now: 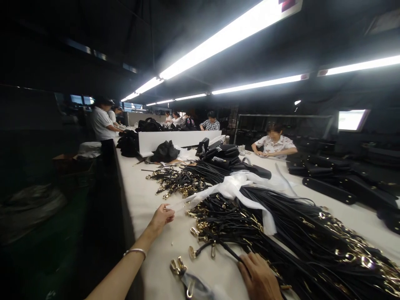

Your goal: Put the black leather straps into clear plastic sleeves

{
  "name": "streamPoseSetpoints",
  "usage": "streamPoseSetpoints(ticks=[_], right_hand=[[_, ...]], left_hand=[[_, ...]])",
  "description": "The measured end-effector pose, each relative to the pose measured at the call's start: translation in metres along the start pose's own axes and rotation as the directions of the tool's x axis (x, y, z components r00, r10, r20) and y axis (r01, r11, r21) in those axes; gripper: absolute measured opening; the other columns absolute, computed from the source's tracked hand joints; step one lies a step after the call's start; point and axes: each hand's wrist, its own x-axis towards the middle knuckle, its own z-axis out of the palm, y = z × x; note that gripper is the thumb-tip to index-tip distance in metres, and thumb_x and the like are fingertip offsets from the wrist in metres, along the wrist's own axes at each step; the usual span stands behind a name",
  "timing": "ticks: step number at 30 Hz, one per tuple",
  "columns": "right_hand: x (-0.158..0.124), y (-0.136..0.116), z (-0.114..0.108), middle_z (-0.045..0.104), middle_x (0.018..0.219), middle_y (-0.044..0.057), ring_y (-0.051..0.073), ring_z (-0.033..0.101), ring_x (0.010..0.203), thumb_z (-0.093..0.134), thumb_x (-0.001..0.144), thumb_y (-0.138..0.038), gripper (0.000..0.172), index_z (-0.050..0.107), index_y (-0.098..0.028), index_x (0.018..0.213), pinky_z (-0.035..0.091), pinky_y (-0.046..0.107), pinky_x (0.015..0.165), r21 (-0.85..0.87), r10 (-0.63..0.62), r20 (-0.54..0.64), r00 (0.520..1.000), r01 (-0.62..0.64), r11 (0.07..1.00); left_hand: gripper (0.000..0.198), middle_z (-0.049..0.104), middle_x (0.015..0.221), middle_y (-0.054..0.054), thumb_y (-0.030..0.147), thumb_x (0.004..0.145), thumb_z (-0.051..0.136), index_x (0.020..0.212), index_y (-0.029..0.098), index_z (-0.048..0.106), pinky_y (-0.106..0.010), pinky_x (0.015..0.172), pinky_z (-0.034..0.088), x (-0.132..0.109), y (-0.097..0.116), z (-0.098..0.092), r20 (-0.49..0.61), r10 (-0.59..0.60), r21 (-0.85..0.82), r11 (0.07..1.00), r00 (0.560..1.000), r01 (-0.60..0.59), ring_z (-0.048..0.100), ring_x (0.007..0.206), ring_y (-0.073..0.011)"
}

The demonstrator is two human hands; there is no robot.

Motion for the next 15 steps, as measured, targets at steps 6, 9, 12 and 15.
streamPoseSetpoints(ticks=[6, 9, 12, 15], right_hand=[[0.003, -0.003, -0.003, 0.066, 0.081, 0.004, 0.018, 0.065, 0.072, 0.047, 0.100, -0.048, 0.033, 0.070, -0.024, 0.095, 0.051, 0.028, 0.070, 0.002, -0.014, -0.027, 1.000, 0.014, 1.000], [0.004, -0.002, -0.002, 0.066, 0.080, 0.003, 0.018, 0.065, 0.072, 0.048, 0.100, -0.047, 0.032, 0.070, -0.024, 0.095, 0.051, 0.028, 0.069, 0.005, -0.028, -0.037, 0.999, 0.028, 1.000], [0.005, -0.002, -0.003, 0.067, 0.081, 0.004, 0.018, 0.066, 0.072, 0.048, 0.100, -0.047, 0.032, 0.070, -0.024, 0.095, 0.051, 0.028, 0.069, 0.004, -0.035, -0.046, 0.998, 0.036, 0.999], [0.007, -0.004, -0.005, 0.067, 0.081, 0.004, 0.018, 0.066, 0.071, 0.049, 0.099, -0.048, 0.032, 0.070, -0.024, 0.095, 0.051, 0.027, 0.069, 0.014, -0.028, -0.050, 0.998, 0.029, 0.999]], left_hand=[[0.008, 0.066, 0.079, 0.002, 0.020, 0.093, 0.066, 0.092, 0.012, 0.066, -0.024, 0.057, 0.055, 0.007, 0.000, 0.004, -0.018, -0.055, -0.162, 0.985, 0.998, 0.051, 0.062, 0.061, -0.0101], [0.007, 0.067, 0.080, 0.002, 0.013, 0.091, 0.068, 0.097, 0.012, 0.066, -0.024, 0.059, 0.056, 0.005, 0.003, 0.005, -0.014, -0.057, -0.275, 0.960, 0.998, 0.051, 0.065, 0.064, -0.0110], [0.012, 0.068, 0.082, 0.001, 0.007, 0.090, 0.067, 0.101, 0.012, 0.066, -0.025, 0.062, 0.058, 0.003, 0.006, 0.011, -0.010, -0.068, -0.411, 0.910, 0.998, 0.058, 0.067, 0.067, -0.0119], [0.003, 0.067, 0.084, 0.000, 0.011, 0.092, 0.065, 0.095, 0.011, 0.065, -0.024, 0.060, 0.058, 0.003, 0.008, 0.018, -0.056, -0.088, -0.558, 0.829, 0.995, 0.042, 0.066, 0.067, -0.0111]])
